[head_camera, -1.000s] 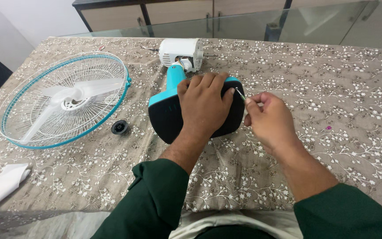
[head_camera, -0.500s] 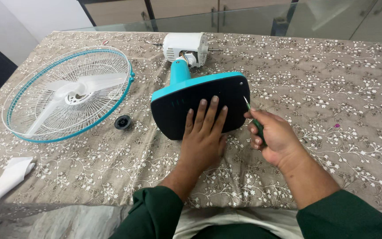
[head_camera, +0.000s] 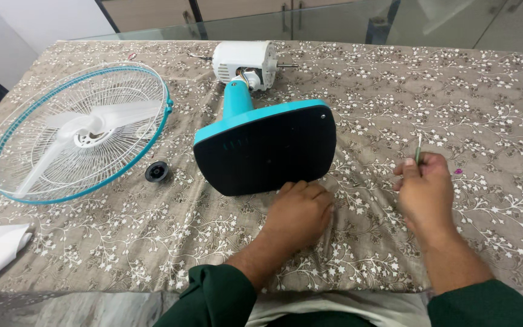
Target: The person assembles the base of a teal and black electric fan by inserting and tightening four screws with a green screwdriver. The fan blade and motor housing remain disassembled on the table.
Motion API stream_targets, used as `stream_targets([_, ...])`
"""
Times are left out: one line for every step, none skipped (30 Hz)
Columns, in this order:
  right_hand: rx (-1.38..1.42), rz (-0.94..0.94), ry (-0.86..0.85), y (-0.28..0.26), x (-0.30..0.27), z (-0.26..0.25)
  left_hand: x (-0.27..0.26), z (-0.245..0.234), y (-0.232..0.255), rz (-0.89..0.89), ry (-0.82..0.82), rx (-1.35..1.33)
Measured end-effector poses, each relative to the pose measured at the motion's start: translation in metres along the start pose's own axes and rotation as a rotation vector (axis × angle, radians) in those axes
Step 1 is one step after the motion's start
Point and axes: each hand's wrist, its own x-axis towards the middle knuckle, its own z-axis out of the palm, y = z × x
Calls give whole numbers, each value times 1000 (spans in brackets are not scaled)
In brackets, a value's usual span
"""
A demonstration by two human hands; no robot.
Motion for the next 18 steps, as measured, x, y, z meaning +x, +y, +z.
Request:
stream_targets([-95, -53, 19, 1, 2, -6, 2, 1, 1, -1, -21, 3])
stream_targets([-191, -106, 38, 1, 4, -12, 5, 3, 3, -1, -41, 5])
stream_targets([-288, -159, 57, 2, 4, -15, 8, 6, 4, -4, -69, 2])
stream_targets([-359, -131, 20, 2, 1, -16, 12, 8, 4, -7, -98, -1])
stream_targets([-430, -103, -18, 4, -3, -16, 16, 10, 4, -10, -127, -3])
stream_targets([-501, -75, -57, 5, -7, -15, 19, 12, 4, -9, -112, -4])
stream_targets([-591, -127, -72, 5, -10, -12, 22, 15, 4, -7, -97, -5])
stream_targets([-680, -179, -90, 6, -14, -10, 25, 18, 4, -6, -82, -5])
stream_targets([-769, -231, -109, 7, -16, -9, 28, 22, 5, -28, -98, -14])
stream_targets([-743, -287, -69, 7, -18, -8, 32, 25, 5, -51, -114, -19])
stream_targets([-715, -343, -30, 8, -19, -7, 35, 29, 5, -73, -130, -24])
stream_targets([-688, -397, 12, 10, -20, -7, 39, 33, 5, -71, -128, -14])
stream_targets([-644, -409, 29, 12, -20, -8, 43, 37, 5, -68, -125, -4])
stream_targets([-603, -420, 47, 15, -20, -10, 46, 42, 6, -65, -123, 3])
stream_targets([-562, -431, 65, 19, -19, -12, 49, 46, 8, -90, -136, 8])
stream_targets([-551, -404, 83, 23, -18, -14, 51, 50, 9, -116, -149, 16])
stream_targets([-540, -376, 101, 27, -16, -15, 53, 52, 9, -141, -162, 24])
stream_targets([-528, -348, 117, 31, -15, -16, 54, 54, 8, -156, -165, 2])
